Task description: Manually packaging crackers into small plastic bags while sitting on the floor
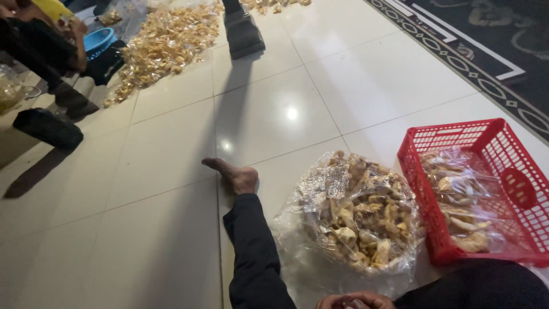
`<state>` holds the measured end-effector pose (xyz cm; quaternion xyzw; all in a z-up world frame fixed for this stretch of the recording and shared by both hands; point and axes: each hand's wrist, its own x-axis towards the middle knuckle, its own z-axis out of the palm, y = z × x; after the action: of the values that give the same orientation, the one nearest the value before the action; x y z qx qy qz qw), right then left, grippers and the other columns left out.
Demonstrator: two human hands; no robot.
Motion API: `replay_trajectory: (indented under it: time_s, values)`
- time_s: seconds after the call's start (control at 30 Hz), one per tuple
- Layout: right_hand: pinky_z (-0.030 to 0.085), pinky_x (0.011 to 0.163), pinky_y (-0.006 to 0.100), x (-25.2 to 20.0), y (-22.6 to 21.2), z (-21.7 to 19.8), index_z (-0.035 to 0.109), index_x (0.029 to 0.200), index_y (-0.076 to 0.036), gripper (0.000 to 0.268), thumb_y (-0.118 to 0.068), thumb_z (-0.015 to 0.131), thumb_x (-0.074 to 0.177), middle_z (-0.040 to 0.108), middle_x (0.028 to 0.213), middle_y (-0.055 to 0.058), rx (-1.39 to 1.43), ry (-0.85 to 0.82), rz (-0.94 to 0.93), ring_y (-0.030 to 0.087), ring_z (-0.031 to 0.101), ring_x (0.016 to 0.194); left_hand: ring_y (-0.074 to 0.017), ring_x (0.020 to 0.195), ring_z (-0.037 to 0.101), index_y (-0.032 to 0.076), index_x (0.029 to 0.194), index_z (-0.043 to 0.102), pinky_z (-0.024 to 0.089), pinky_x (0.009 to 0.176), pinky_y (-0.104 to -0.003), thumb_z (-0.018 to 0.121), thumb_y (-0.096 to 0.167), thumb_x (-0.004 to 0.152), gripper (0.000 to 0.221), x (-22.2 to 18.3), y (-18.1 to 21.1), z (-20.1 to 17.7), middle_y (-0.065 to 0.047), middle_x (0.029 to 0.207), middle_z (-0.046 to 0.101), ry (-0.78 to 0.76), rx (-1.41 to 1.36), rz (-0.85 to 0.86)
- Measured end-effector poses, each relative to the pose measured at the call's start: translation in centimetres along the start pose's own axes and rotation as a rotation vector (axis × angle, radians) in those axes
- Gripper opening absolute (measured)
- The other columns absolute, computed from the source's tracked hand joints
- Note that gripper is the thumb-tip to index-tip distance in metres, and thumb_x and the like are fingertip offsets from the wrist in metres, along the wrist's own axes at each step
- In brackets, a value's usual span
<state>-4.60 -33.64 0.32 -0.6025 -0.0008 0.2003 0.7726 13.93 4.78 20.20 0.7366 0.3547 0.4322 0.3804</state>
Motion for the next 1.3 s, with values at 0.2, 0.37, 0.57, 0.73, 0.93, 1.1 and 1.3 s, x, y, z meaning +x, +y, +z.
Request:
replay_trajectory:
  time_s: [0.2, 0.37, 0.57, 0.73, 0.93, 1.1, 1.3]
  values:
    - [0.052, 0.055, 0.032, -0.2, 0.3, -0.7, 0.086, 0.078, 0.007, 0.008, 0.000, 0.087, 0.075, 0.075, 0.060, 0.014, -0.069, -0.151, -0.006, 0.018, 0.063, 0.057, -0.0317, 0.159, -0.013, 0.012, 0.165, -0.017, -0.014, 0.128, -0.044, 0.037, 0.027, 0.108, 0.080, -0.2, 2.0, -0.2, -0.020, 0.171, -0.018, -0.101, -0.383, -0.100]
    - [0.052, 0.058, 0.031, 1.1, -1.4, 0.1, 0.084, 0.081, 0.002, 0.008, -0.006, 0.086, 0.078, 0.075, 0.065, 0.009, -0.122, -0.236, -0.007, 0.016, 0.064, 0.062, -0.0273, 0.159, -0.016, 0.012, 0.165, -0.016, -0.019, 0.128, -0.041, 0.026, 0.030, 0.112, 0.070, -0.8, 4.8, -1.6, -0.017, 0.171, -0.021, -0.112, -0.514, -0.193]
    - [0.050, 0.060, 0.029, -2.6, -6.7, 1.2, 0.083, 0.078, -0.006, 0.015, -0.020, 0.081, 0.082, 0.074, 0.067, 0.002, -0.273, -0.231, 0.045, 0.012, 0.064, 0.065, -0.0411, 0.159, -0.012, -0.018, 0.155, -0.012, -0.010, 0.131, -0.041, 0.049, 0.012, 0.069, 0.110, 3.3, -9.9, 5.2, -0.035, 0.165, -0.018, -0.202, 0.258, 0.059]
    - [0.048, 0.064, 0.027, -3.4, -12.3, 3.7, 0.074, 0.076, -0.009, 0.029, -0.030, 0.067, 0.095, 0.070, 0.068, 0.000, -0.332, -0.233, -0.054, 0.010, 0.063, 0.066, -0.0436, 0.161, -0.014, -0.016, 0.156, -0.013, -0.008, 0.136, -0.049, 0.050, 0.006, 0.084, 0.098, 2.3, -11.8, 5.8, -0.034, 0.167, -0.017, -0.095, 0.153, 0.317]
    - [0.050, 0.069, 0.028, -3.2, -13.1, 4.5, 0.072, 0.097, -0.001, 0.023, -0.022, 0.062, 0.101, 0.066, 0.079, 0.005, 0.057, -0.294, -0.059, 0.013, 0.058, 0.072, -0.0440, 0.163, -0.013, -0.014, 0.157, -0.014, -0.006, 0.140, -0.051, 0.039, 0.004, 0.095, 0.084, 2.3, -12.3, 6.0, -0.033, 0.168, -0.019, -0.045, 0.129, 0.419]
    - [0.050, 0.063, 0.025, -3.2, -11.7, 3.5, 0.075, 0.088, -0.007, 0.006, -0.011, 0.080, 0.089, 0.069, 0.076, 0.001, -0.010, -0.126, -0.016, 0.008, 0.059, 0.068, -0.0427, 0.163, -0.014, -0.013, 0.158, -0.017, -0.005, 0.140, -0.048, 0.043, 0.005, 0.093, 0.089, 1.9, -10.5, 5.1, -0.032, 0.168, -0.021, -0.124, 0.183, 0.305]
    - [0.048, 0.064, 0.025, -3.3, -11.5, 3.4, 0.069, 0.087, -0.006, 0.012, -0.015, 0.074, 0.094, 0.067, 0.073, 0.005, 0.048, -0.135, -0.052, 0.011, 0.059, 0.067, -0.0406, 0.163, -0.016, -0.015, 0.155, -0.021, -0.010, 0.136, -0.044, 0.054, 0.009, 0.087, 0.104, 2.3, -7.9, 4.7, -0.033, 0.167, -0.024, -0.245, 0.275, 0.063]
